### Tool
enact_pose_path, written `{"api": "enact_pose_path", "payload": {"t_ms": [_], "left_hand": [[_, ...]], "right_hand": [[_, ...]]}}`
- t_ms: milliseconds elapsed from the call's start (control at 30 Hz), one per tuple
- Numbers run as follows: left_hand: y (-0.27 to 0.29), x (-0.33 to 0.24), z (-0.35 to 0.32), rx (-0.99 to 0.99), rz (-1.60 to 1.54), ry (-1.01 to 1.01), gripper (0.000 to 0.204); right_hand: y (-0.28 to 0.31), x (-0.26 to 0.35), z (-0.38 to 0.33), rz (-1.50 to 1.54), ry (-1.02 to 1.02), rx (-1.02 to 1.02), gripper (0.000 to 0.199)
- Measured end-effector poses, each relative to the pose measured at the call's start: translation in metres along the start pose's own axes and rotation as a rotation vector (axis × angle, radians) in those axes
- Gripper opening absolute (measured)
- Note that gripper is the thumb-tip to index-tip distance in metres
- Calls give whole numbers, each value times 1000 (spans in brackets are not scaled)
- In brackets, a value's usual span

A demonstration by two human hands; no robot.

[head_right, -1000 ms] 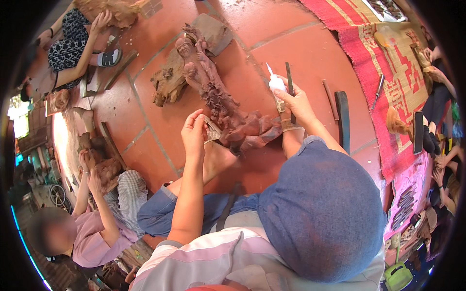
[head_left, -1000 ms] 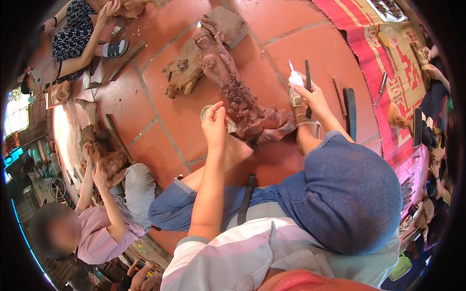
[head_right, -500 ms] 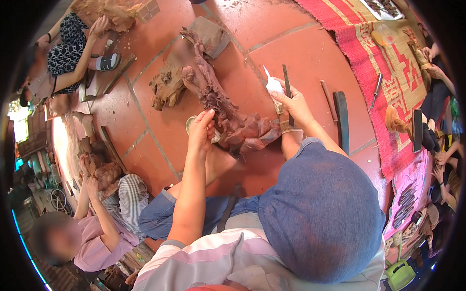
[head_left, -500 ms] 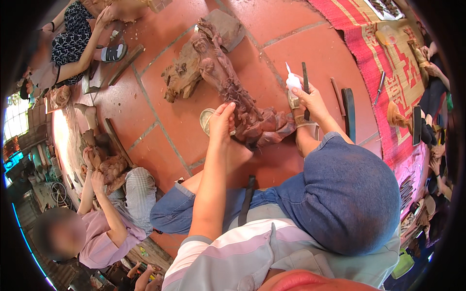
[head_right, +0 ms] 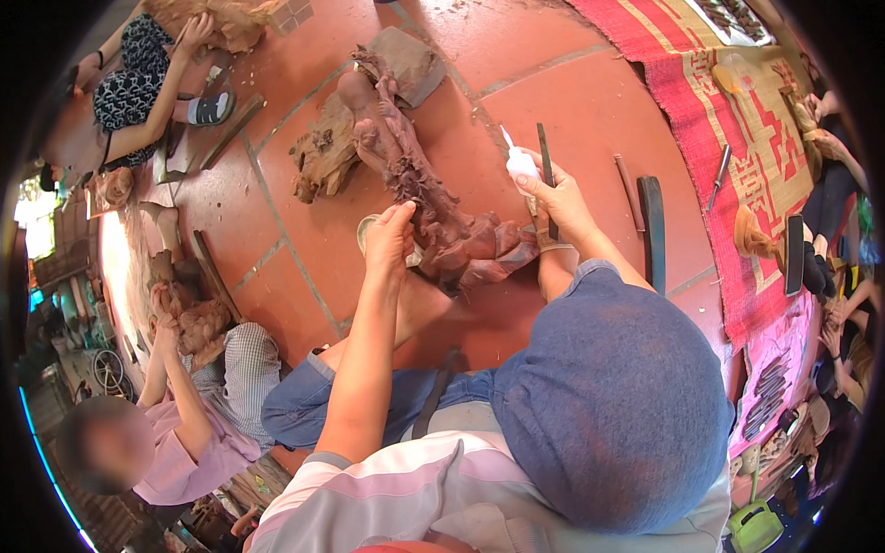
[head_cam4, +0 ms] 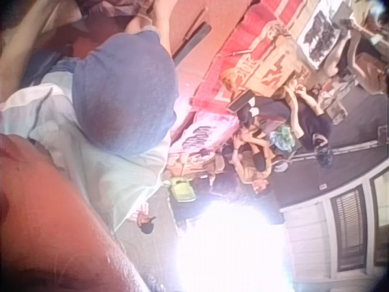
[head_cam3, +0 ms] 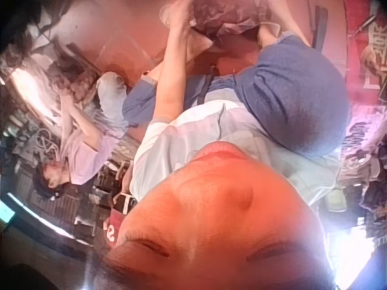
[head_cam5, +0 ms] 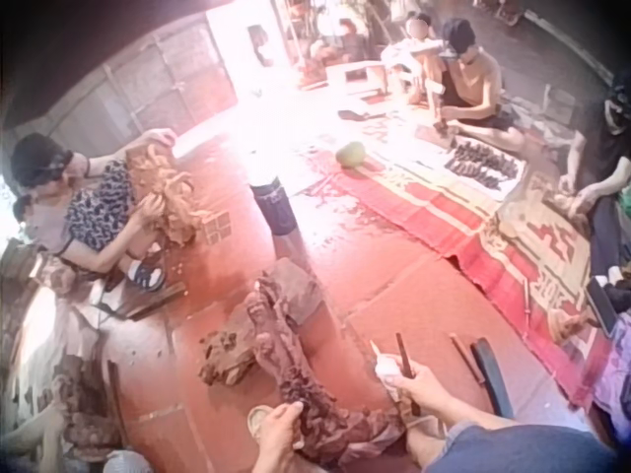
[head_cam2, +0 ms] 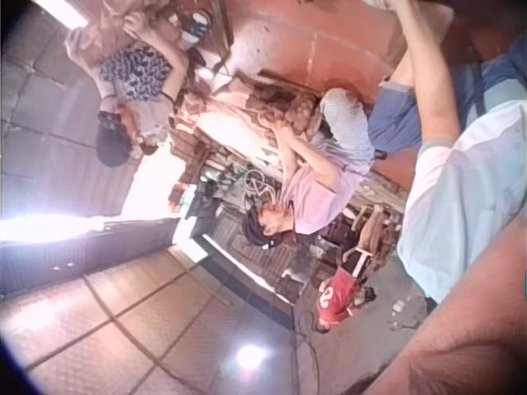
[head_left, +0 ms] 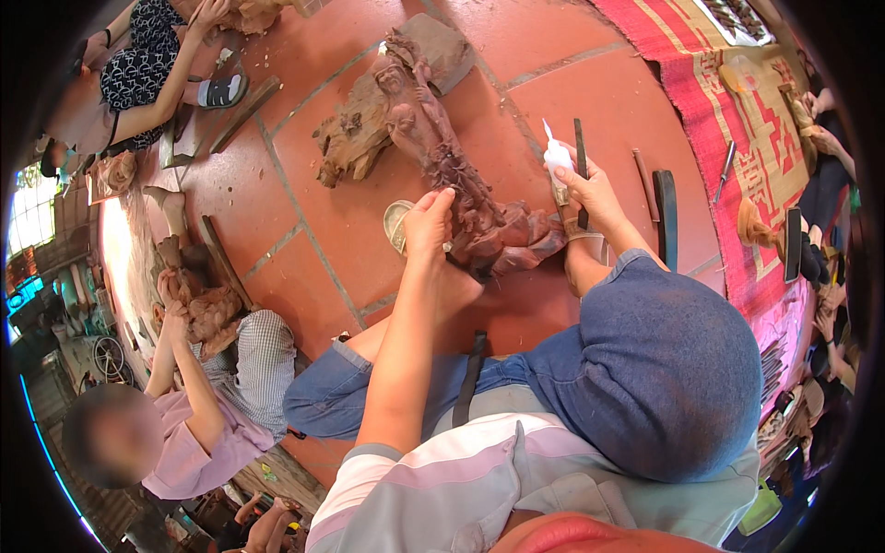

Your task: The person sits on the floor and carves a piece of wood using a small knife and a white tube of adhesive. They apply the adhesive to the wood and continue carving with the knife.

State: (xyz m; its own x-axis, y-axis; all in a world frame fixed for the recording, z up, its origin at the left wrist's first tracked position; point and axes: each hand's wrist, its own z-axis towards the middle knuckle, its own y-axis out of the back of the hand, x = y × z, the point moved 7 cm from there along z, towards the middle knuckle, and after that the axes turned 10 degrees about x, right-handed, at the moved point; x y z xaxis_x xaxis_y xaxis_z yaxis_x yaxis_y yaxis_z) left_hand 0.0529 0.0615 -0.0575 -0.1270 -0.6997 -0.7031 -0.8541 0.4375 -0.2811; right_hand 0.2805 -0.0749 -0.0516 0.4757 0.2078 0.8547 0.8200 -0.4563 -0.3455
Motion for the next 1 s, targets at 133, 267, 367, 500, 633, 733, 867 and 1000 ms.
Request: {"api": "enact_pose_path", "payload": {"t_ms": [133,267,367,500,633,733,867,1000], "left_hand": [[-2,-2,-3,-44,17,-5,13],[1,0,1,-56,33,-16,12],[1,-1,1,-76,50,-28,13],[1,-1,3,-5,28,5,15],[8,-4,5,116,6,76,14],[11,-2,8,128,6,80,15],[12,-4,6,127,31,49,23],[22,1,-1,54,-31,-2,31]], "right_hand": [[3,-4,0,12,-34,-7,51],[7,-13,2,20,-88,-2,51],[4,-11,4,-10,-24,7,52],[5,-9,4,-20,4,-1,52],[6,-3,-1,46,-6,-14,48],[8,-1,-2,32,-11,-28,48],[9,1,-3,24,-1,-32,48],[11,1,-2,41,5,-34,48]]}}
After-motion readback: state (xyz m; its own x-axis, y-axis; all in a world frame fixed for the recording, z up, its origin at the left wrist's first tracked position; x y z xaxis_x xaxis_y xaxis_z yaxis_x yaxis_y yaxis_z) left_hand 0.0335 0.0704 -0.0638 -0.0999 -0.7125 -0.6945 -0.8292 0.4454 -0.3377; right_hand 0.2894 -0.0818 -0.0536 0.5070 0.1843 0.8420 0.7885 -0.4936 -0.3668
